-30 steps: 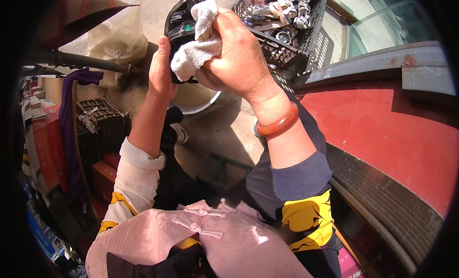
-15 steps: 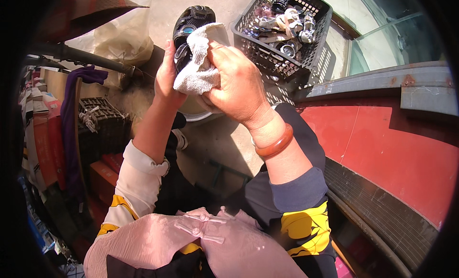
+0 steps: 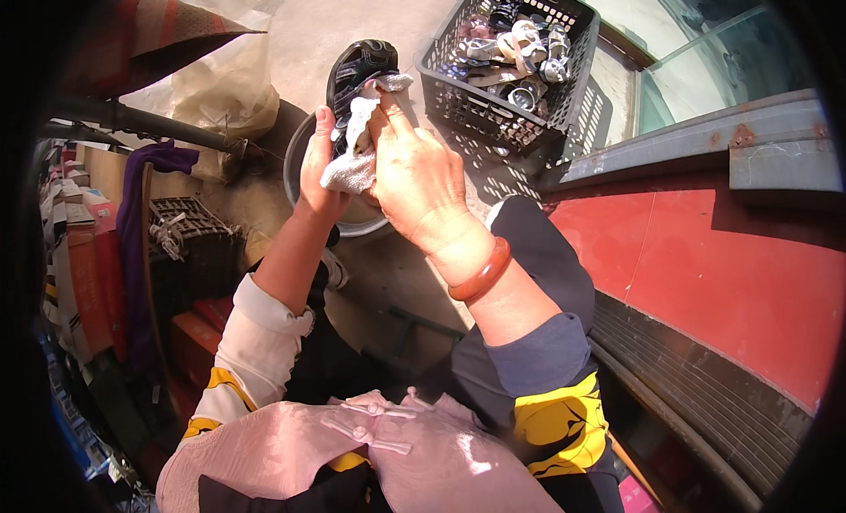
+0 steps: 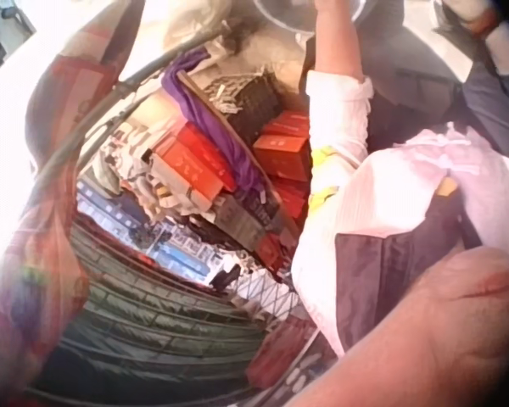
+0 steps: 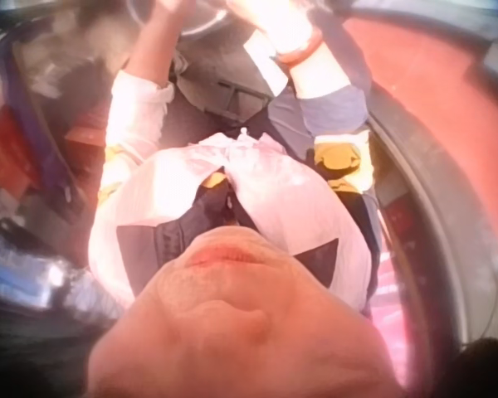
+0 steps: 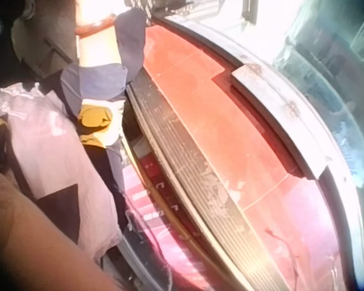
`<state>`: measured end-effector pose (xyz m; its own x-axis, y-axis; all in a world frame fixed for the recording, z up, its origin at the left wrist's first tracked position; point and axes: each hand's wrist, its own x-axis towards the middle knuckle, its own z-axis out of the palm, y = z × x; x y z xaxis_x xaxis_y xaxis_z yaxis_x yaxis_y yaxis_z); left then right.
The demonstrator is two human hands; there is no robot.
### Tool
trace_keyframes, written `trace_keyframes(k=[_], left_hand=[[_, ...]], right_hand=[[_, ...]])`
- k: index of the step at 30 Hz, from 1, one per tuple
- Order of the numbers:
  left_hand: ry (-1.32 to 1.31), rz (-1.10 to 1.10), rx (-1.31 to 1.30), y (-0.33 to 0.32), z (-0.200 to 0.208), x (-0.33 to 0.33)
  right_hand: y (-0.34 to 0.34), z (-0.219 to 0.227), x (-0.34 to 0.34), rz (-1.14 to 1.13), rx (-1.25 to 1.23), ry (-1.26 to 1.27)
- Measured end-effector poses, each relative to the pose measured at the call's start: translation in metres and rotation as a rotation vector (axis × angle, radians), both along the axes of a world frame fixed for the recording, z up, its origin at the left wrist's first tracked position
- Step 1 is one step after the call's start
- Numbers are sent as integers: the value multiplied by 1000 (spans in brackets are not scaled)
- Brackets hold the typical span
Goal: The person wipes a black shoe with a white cloth, repeatedly dipping the cloth into a metal bowl of water and cleaning the shoe's upper, sole, and strap areas. The person handles the shoe one at a time, turning it over to reach different surfaces.
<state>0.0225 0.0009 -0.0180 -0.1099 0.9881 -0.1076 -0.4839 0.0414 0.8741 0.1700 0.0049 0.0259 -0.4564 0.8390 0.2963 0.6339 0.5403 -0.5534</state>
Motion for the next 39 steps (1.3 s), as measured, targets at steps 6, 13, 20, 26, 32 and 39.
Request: trace_keyframes(k=[6,13,20,26,32,39], left_hand=[[-336,-29,-163,-6,7,-5],[-266,-445,50,-3,7,-37],[-471,-607,-277,-7,16,-14],[-172,-261,-246,3,12,-14],[537,192,206,-10,27,2],[-591,-106,-339,3,19,19]], right_hand=[[30,20,21,402,-493,485],[74,31,91,31,-650,1225],[74,20,66,189,-815,655],[78,16,63,120,-728,682],[94,12,72,-195,-360,581],[80,15,54,-103,-351,649]])
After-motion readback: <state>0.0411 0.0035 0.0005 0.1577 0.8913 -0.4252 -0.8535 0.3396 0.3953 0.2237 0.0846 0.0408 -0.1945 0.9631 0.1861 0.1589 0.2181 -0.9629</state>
